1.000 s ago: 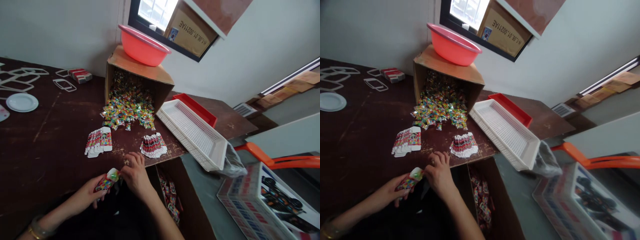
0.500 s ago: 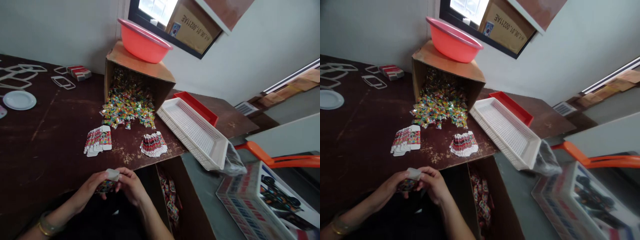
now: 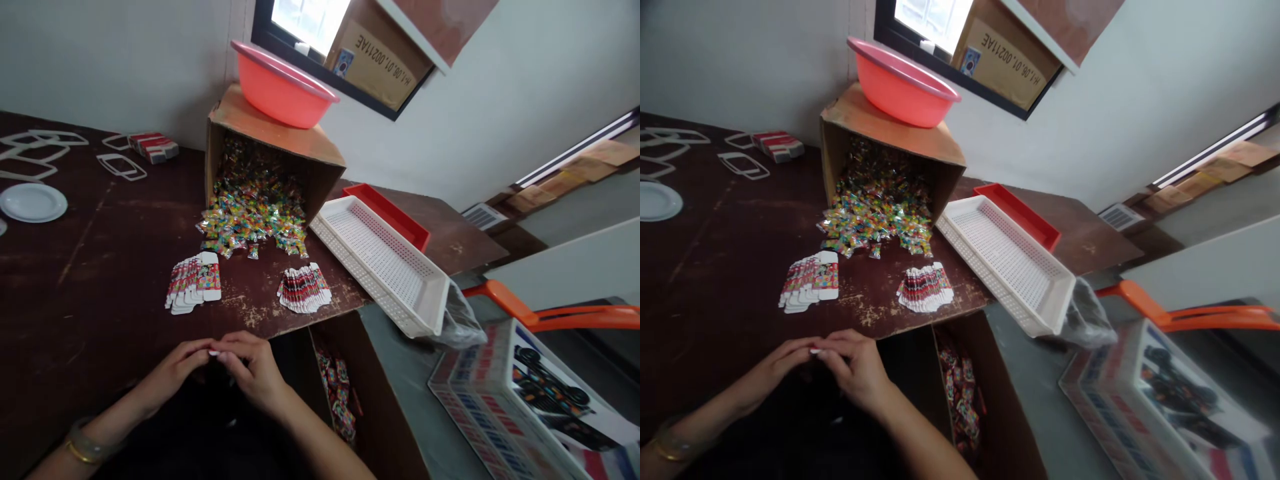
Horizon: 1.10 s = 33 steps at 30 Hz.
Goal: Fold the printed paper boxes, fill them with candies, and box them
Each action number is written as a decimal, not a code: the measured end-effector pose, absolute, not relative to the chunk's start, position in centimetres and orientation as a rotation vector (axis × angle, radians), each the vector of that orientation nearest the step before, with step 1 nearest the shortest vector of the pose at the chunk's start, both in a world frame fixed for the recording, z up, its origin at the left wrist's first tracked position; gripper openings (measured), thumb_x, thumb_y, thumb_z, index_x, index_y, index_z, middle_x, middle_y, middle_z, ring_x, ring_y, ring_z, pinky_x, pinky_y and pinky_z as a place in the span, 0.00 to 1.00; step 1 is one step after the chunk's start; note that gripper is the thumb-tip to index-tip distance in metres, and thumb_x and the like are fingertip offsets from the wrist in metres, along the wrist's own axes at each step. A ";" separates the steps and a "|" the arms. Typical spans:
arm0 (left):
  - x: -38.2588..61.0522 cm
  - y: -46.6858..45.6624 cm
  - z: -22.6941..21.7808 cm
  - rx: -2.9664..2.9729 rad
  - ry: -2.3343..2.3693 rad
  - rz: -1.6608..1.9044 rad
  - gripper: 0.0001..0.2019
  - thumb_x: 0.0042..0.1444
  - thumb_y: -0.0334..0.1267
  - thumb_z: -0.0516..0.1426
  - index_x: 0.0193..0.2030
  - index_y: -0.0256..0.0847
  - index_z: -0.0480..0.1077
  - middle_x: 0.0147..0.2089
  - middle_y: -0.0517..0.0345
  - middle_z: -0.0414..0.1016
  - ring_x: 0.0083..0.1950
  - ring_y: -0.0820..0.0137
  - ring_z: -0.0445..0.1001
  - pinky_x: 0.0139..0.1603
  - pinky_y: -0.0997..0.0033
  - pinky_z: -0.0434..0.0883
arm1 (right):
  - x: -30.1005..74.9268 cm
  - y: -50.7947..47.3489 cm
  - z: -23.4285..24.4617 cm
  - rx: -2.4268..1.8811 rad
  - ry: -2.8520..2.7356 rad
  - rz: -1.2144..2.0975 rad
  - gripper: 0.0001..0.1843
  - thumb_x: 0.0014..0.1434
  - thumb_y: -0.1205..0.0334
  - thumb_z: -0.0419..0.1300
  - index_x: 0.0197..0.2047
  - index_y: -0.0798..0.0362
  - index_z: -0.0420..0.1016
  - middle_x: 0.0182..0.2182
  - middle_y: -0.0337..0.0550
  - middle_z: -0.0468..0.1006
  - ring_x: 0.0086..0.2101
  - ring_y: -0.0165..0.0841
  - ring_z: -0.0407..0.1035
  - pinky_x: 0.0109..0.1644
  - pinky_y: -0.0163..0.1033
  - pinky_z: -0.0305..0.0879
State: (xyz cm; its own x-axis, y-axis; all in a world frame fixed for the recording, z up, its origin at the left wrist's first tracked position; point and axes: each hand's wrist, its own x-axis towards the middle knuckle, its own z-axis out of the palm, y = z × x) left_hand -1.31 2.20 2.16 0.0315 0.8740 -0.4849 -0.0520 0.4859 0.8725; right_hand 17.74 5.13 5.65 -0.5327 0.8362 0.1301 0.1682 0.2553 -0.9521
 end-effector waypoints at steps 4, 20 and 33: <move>-2.3 1.4 2.0 0.810 1.020 0.753 0.20 0.50 0.46 0.65 0.50 0.43 0.80 0.42 0.54 0.83 0.40 0.58 0.76 0.42 0.60 0.75 | 17.7 5.5 6.0 -1.024 -1.737 1.276 0.09 0.61 0.55 0.64 0.42 0.47 0.84 0.36 0.42 0.82 0.37 0.32 0.75 0.44 0.36 0.71; 1.4 2.3 0.5 1.054 1.008 0.588 0.23 0.58 0.48 0.60 0.60 0.50 0.72 0.58 0.51 0.77 0.58 0.54 0.71 0.59 0.57 0.66 | 34.6 7.9 7.4 -1.898 -1.960 0.426 0.10 0.57 0.57 0.64 0.42 0.47 0.84 0.51 0.51 0.76 0.54 0.47 0.66 0.60 0.54 0.61; 1.5 0.7 -1.9 1.030 1.128 0.589 0.23 0.51 0.57 0.62 0.50 0.49 0.79 0.47 0.52 0.83 0.49 0.53 0.77 0.56 0.55 0.69 | 35.1 23.9 0.6 -2.373 -1.793 0.455 0.20 0.65 0.55 0.59 0.57 0.54 0.69 0.54 0.49 0.72 0.52 0.41 0.69 0.56 0.54 0.67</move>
State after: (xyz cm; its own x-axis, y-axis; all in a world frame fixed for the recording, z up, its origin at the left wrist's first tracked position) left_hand 1.53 0.74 -1.90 0.3560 0.8211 -0.4462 0.1029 0.4401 0.8920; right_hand 35.09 23.85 0.60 0.2477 0.9557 -0.1589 0.9157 -0.2845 -0.2839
